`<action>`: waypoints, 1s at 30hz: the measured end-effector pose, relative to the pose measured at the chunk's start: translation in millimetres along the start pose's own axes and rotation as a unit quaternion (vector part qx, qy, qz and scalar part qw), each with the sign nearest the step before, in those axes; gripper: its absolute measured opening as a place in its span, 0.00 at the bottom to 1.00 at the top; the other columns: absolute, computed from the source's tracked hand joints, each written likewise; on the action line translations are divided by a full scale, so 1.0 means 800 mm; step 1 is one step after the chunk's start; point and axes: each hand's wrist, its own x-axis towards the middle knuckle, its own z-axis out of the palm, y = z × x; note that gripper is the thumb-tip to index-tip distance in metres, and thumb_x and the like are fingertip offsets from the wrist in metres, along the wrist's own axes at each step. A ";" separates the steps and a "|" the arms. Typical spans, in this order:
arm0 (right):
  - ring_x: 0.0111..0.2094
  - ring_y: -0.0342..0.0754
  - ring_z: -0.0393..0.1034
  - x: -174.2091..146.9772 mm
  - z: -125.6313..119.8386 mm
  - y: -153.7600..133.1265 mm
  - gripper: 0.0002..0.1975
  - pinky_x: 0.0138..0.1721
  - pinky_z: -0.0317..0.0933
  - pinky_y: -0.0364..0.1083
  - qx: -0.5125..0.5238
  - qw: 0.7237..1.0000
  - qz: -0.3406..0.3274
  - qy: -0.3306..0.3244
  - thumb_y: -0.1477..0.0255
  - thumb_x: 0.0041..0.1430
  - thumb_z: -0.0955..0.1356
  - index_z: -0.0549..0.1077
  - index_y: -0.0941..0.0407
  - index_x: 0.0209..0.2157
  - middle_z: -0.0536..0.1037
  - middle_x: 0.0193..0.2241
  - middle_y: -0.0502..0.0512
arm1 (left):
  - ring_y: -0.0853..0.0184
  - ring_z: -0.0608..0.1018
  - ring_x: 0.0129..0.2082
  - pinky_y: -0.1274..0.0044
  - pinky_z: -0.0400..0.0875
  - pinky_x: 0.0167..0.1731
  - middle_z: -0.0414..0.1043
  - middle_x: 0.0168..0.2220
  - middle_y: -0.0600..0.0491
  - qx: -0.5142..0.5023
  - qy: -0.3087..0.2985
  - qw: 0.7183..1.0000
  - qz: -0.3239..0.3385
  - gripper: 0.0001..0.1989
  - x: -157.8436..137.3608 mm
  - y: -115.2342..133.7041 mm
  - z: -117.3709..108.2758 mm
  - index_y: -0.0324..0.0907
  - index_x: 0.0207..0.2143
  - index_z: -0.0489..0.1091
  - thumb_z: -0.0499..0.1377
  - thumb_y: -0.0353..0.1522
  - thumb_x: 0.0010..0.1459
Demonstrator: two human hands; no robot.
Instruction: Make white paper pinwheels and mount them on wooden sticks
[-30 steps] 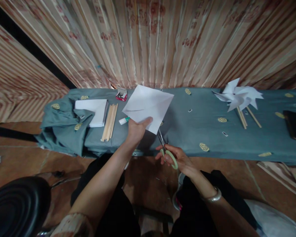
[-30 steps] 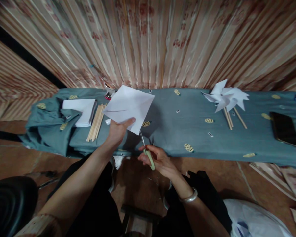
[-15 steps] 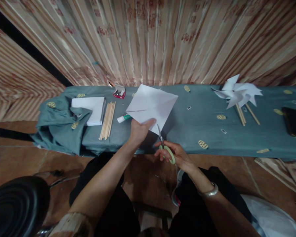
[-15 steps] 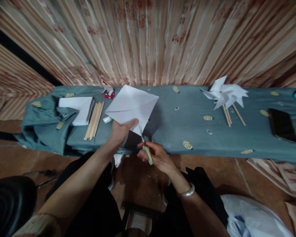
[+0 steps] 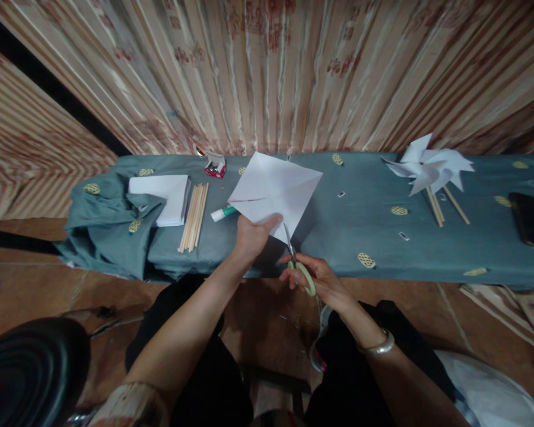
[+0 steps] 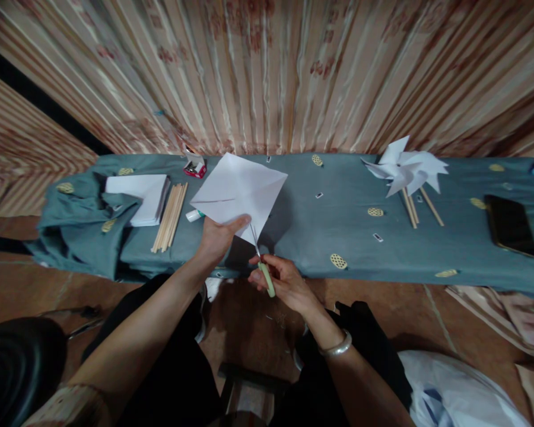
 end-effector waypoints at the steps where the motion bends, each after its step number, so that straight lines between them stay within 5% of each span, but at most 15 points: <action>1: 0.24 0.40 0.68 0.000 0.000 0.000 0.25 0.24 0.62 0.41 -0.001 1.000 0.000 0.001 0.54 0.49 0.72 0.72 0.58 0.42 0.77 0.28 0.52 | 0.61 0.79 0.35 0.70 0.74 0.42 0.79 0.33 0.47 0.001 0.000 1.000 -0.001 0.16 0.000 0.000 0.000 0.35 0.31 0.75 0.70 0.33 0.37; 30: 0.21 0.39 0.67 0.001 0.008 0.002 0.19 0.22 0.59 0.41 0.023 0.999 0.021 0.025 0.61 0.48 0.73 0.73 0.57 0.40 0.77 0.24 0.49 | 0.60 0.80 0.37 0.69 0.74 0.43 0.79 0.35 0.46 -0.009 0.017 1.000 -0.022 0.17 0.003 0.001 -0.001 0.35 0.33 0.75 0.70 0.32 0.37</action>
